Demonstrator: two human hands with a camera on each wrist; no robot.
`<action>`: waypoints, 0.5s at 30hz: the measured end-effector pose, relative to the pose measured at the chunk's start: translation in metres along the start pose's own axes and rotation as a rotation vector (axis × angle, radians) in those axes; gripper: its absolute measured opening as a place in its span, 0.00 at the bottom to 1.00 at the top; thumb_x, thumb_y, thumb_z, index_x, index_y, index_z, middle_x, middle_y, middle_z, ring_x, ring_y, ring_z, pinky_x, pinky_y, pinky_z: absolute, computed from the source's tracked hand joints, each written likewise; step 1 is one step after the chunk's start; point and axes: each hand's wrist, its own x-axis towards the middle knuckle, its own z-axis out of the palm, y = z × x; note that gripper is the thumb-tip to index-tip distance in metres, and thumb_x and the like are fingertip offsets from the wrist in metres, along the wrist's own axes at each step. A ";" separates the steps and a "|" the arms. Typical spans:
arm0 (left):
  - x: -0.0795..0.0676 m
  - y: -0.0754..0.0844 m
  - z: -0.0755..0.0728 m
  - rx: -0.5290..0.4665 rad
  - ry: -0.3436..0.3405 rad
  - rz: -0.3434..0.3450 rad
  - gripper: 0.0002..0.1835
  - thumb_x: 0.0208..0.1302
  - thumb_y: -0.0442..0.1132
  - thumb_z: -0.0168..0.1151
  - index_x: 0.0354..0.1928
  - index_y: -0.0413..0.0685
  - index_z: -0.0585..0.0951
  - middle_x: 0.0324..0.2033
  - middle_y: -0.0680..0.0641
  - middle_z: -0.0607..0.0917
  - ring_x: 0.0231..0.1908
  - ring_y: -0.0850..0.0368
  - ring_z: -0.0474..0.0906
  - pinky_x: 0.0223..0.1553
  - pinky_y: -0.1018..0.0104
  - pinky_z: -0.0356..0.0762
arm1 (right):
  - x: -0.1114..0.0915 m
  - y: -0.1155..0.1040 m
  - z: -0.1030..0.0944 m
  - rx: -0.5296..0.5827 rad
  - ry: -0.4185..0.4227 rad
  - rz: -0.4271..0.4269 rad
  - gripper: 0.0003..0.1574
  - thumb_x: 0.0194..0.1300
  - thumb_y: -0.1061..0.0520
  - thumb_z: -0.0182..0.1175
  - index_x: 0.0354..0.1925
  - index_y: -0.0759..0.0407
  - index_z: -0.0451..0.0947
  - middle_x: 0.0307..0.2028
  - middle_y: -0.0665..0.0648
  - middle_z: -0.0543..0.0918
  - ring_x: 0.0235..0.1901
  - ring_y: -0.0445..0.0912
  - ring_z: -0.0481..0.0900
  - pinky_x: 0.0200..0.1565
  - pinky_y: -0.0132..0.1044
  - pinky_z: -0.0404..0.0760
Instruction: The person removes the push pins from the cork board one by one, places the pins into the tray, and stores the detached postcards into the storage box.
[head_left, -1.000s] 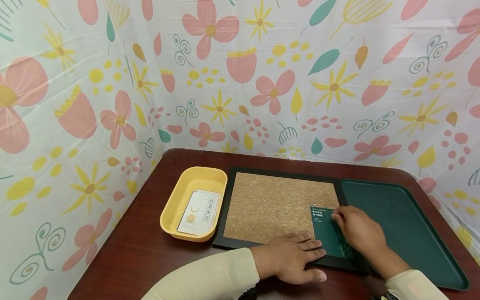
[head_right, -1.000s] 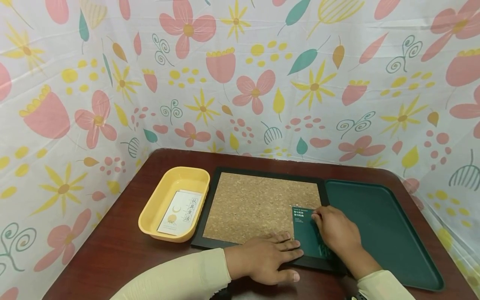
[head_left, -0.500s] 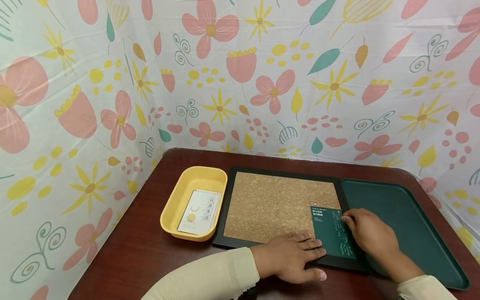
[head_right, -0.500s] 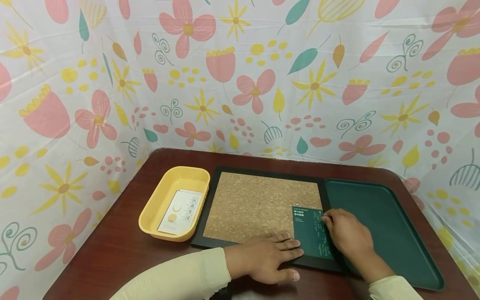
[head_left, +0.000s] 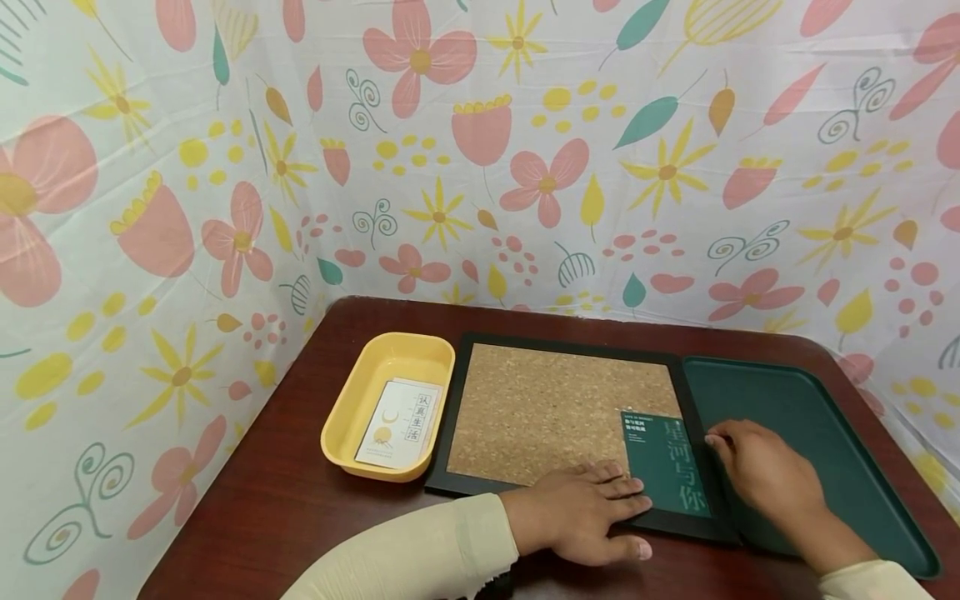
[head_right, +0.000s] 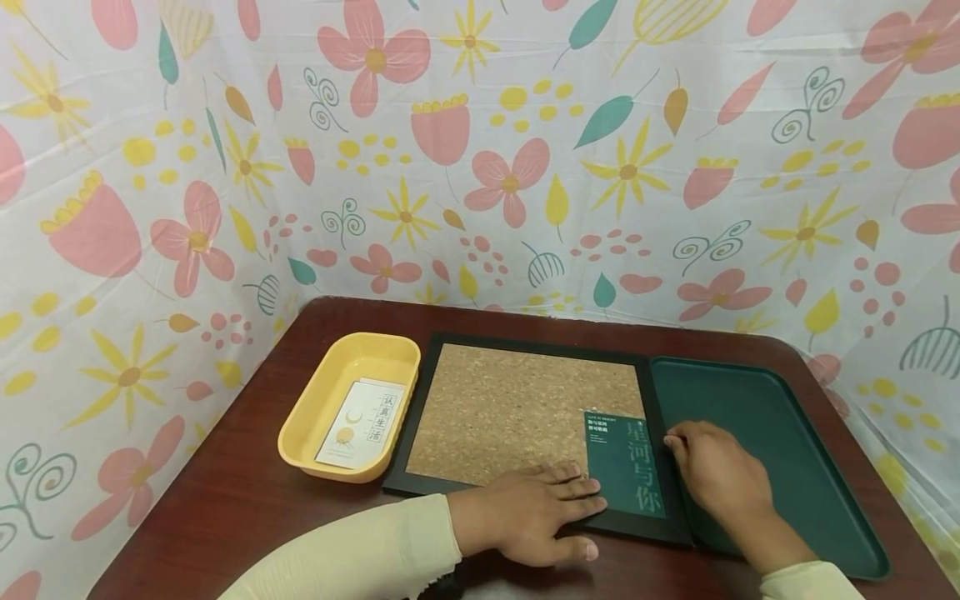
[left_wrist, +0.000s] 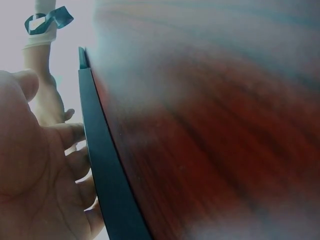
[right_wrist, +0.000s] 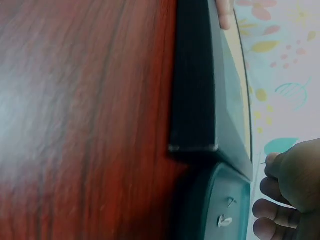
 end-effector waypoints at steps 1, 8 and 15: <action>0.000 0.000 0.000 0.001 -0.001 0.000 0.32 0.74 0.73 0.22 0.76 0.85 0.38 0.75 0.76 0.35 0.74 0.75 0.25 0.74 0.69 0.38 | 0.000 0.001 0.000 -0.004 -0.004 0.005 0.10 0.73 0.55 0.63 0.44 0.61 0.84 0.36 0.59 0.83 0.35 0.57 0.83 0.31 0.55 0.80; 0.001 0.000 0.000 0.000 0.002 -0.003 0.32 0.74 0.73 0.22 0.76 0.85 0.38 0.75 0.76 0.35 0.74 0.75 0.25 0.74 0.69 0.37 | -0.003 0.013 -0.001 -0.005 -0.069 0.057 0.12 0.74 0.54 0.63 0.46 0.62 0.84 0.40 0.63 0.84 0.38 0.60 0.83 0.32 0.55 0.80; 0.000 0.000 0.000 0.001 0.000 -0.003 0.31 0.74 0.73 0.22 0.76 0.86 0.37 0.75 0.77 0.35 0.74 0.75 0.25 0.74 0.69 0.36 | -0.004 0.020 -0.002 -0.001 -0.079 0.064 0.12 0.73 0.55 0.63 0.46 0.62 0.85 0.40 0.63 0.84 0.40 0.62 0.82 0.35 0.58 0.80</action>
